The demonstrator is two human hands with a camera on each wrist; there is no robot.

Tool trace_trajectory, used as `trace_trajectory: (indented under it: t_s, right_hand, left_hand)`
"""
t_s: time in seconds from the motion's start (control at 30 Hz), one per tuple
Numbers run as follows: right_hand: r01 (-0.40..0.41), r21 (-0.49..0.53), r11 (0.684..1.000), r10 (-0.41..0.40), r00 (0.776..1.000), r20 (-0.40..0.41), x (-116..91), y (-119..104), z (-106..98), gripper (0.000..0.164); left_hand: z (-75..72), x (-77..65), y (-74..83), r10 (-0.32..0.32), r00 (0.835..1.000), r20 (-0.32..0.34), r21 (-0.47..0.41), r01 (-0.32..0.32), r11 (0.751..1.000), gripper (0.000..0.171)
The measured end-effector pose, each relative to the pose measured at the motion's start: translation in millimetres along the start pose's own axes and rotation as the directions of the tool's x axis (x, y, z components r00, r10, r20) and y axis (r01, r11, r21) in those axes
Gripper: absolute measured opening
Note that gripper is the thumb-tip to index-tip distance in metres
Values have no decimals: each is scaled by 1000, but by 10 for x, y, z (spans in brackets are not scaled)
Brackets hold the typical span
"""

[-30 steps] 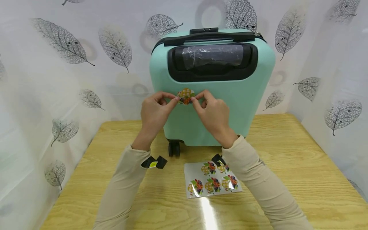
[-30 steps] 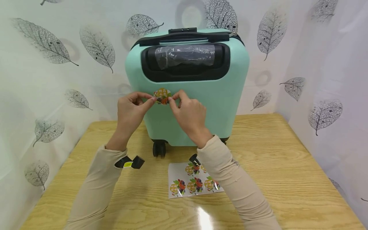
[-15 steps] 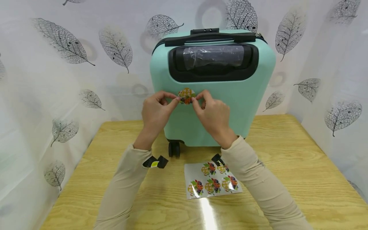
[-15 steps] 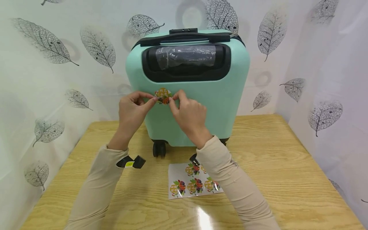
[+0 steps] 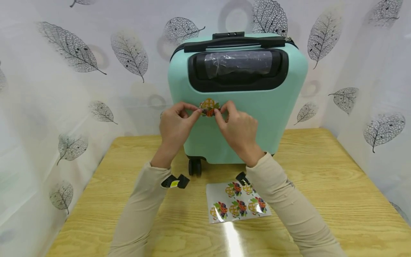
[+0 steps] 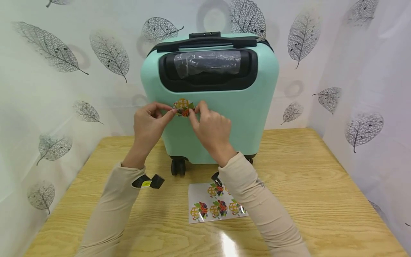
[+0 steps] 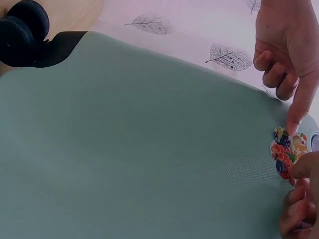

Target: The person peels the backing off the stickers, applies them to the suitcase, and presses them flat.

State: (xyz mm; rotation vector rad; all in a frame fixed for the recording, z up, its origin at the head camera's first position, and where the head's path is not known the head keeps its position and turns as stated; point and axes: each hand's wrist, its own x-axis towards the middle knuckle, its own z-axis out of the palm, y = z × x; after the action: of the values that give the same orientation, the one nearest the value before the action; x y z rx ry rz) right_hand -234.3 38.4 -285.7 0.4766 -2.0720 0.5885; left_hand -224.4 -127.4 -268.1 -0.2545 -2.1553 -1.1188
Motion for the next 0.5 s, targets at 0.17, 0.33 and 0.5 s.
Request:
trace_trajectory:
  t_s: [0.17, 0.33, 0.5]
  right_hand:
    - [-9, 10, 1000, 9, 1000, 1, -2, 10, 5, 22]
    - [-8, 25, 1000, 8, 1000, 7, -19, 25, 3, 23]
    - [-14, 84, 996, 11, 999, 43, -37, 43, -16, 22]
  left_hand:
    - [0, 2, -2, 37, 999, -10, 23, -37, 999, 16]
    - [4, 6, -15, 53, 998, -35, 69, -51, 996, 21]
    - [1, 5, -40, 99, 994, -42, 69, -96, 993, 22]
